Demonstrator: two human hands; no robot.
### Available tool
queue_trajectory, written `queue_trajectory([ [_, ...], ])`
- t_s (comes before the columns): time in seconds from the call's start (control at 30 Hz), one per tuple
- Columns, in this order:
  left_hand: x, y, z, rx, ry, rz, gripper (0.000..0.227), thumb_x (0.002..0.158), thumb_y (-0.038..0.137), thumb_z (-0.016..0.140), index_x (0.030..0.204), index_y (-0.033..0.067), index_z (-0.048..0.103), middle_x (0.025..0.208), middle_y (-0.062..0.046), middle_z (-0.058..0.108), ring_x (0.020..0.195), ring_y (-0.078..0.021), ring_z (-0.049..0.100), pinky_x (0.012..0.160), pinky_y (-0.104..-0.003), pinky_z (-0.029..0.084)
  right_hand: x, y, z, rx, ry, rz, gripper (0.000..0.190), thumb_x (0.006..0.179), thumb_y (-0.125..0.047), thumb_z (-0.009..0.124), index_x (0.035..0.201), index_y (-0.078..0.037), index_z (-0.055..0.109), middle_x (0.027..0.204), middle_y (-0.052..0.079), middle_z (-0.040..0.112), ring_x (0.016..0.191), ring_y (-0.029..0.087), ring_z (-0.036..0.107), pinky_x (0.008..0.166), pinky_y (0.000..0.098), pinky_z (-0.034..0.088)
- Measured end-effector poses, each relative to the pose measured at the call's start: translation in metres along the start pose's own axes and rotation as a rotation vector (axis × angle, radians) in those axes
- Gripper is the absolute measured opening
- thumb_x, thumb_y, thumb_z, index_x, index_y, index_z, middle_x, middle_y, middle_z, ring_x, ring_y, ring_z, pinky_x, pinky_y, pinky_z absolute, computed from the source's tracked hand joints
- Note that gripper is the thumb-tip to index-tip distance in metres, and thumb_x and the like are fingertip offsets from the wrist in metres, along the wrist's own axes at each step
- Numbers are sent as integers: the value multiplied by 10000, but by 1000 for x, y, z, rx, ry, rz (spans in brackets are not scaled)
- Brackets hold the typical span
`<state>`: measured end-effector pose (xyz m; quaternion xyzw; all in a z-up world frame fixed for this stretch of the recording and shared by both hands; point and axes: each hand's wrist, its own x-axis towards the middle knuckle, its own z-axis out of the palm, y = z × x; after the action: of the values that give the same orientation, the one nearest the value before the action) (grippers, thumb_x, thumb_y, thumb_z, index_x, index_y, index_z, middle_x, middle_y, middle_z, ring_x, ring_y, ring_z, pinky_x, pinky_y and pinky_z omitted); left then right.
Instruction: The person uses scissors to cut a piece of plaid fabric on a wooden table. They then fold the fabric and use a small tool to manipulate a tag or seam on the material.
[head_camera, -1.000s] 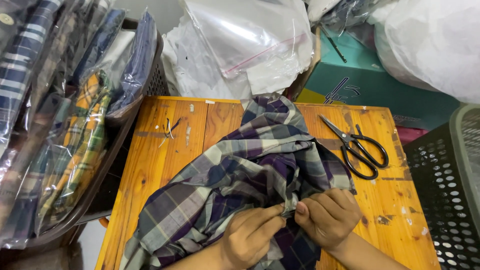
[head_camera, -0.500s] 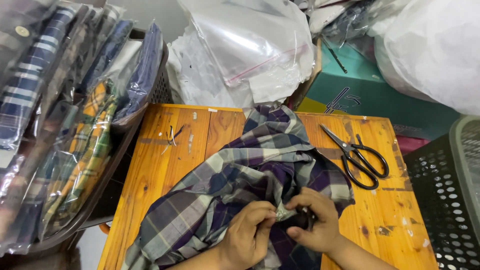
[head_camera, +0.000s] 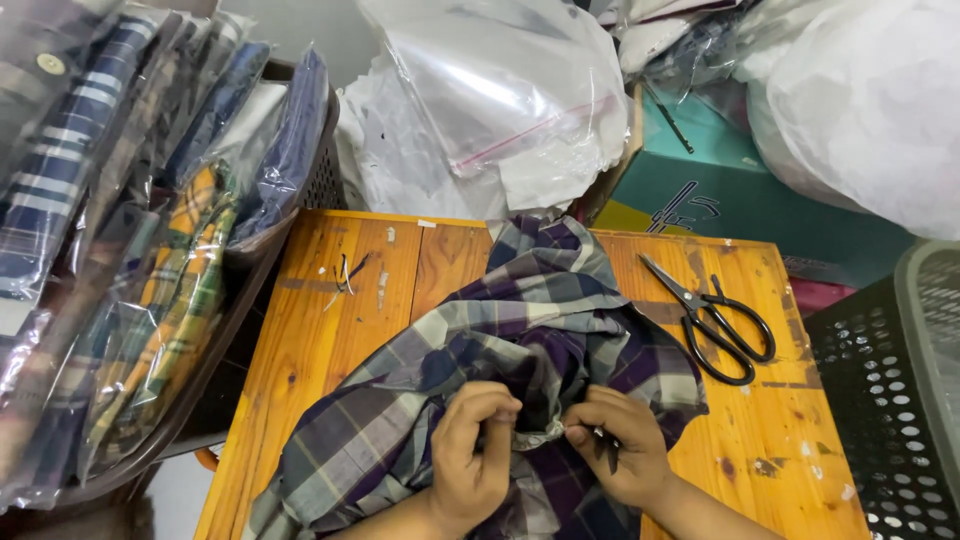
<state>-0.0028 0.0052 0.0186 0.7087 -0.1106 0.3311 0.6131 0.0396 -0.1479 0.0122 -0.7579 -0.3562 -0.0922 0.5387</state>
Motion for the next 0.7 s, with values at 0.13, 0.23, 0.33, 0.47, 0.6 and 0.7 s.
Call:
queue_trajectory([
  [0.13,-1,-2,-2,-20,10,43,141,866,25,383,871,13,524,716,-97,513,639,-178,509,589,-253,435,-1,1,1,-12,-4,-22,230,839,-244,475,694,-79,543,517,0,440,442,126,372,437,258,303],
  [0.23,8,10,-11,26,3,233,137,856,42,401,853,-21,523,726,-108,552,569,-202,508,551,-282,440,4,-1,-1,-37,-38,-83,201,832,-210,479,689,-76,524,528,11,454,439,144,398,440,265,320],
  [0.33,22,7,-30,527,168,395,174,840,71,398,770,14,546,731,-78,613,613,-185,594,560,-260,467,3,-1,1,-15,-24,-96,254,840,-256,472,669,-74,521,519,18,431,442,155,389,444,272,306],
  [0.47,74,16,-51,581,-15,-16,511,861,72,295,1294,-123,107,1366,-281,215,1248,-396,272,1021,-424,206,2,1,2,-18,-12,-126,238,838,-233,480,669,-69,515,534,18,441,451,152,389,452,267,311],
  [0.6,67,39,-35,621,-270,321,440,779,45,503,1196,38,364,1177,-222,361,1098,-375,358,944,-469,309,2,0,1,-8,28,-125,199,832,-197,488,695,-58,529,559,22,468,473,145,407,462,256,320],
  [0.7,41,36,-18,279,-515,279,305,779,126,552,1065,23,525,1033,-141,558,936,-298,534,825,-396,431,-9,11,0,5,46,-104,192,838,-208,478,752,-50,546,602,30,492,517,153,445,499,260,356],
])
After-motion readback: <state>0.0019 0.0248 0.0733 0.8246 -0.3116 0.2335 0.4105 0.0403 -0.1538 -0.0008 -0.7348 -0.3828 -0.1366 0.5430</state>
